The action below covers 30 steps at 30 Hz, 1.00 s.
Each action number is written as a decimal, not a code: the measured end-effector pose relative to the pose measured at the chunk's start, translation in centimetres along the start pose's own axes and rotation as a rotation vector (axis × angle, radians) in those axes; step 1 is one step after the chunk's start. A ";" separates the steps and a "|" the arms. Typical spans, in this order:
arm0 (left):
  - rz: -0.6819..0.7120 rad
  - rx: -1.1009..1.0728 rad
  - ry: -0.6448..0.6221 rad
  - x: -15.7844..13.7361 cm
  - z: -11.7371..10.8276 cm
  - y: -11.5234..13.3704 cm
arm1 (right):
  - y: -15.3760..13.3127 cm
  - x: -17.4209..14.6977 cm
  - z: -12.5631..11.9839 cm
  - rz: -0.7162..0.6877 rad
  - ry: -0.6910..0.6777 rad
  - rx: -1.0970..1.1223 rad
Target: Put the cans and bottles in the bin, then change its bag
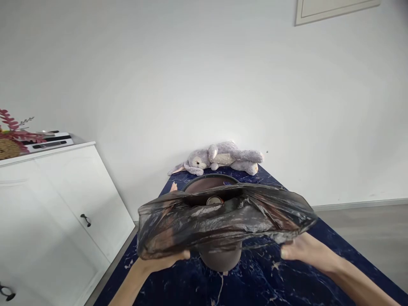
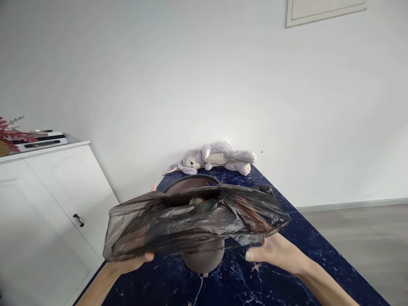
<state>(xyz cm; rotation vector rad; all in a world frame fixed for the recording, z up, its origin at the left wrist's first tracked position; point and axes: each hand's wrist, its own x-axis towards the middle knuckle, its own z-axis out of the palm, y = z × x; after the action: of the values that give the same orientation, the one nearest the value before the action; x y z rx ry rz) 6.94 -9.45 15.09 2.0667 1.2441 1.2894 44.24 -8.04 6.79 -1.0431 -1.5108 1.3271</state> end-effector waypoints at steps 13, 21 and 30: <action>-0.130 -0.191 0.217 5.5 3.4 5.1 | -8.1 6.4 3.1 -0.243 0.175 0.419; -0.083 -0.796 0.177 8.0 3.7 6.2 | -11.1 9.7 3.2 -0.428 -0.008 0.665; -0.061 -0.377 -0.102 8.0 4.4 6.6 | -13.2 10.5 5.0 -0.283 -0.122 0.245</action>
<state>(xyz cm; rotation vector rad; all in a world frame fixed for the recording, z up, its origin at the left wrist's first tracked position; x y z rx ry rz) 15.31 -5.65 21.62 1.7878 0.9290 1.2618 35.67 -0.62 20.22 -0.5803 -1.4772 1.3501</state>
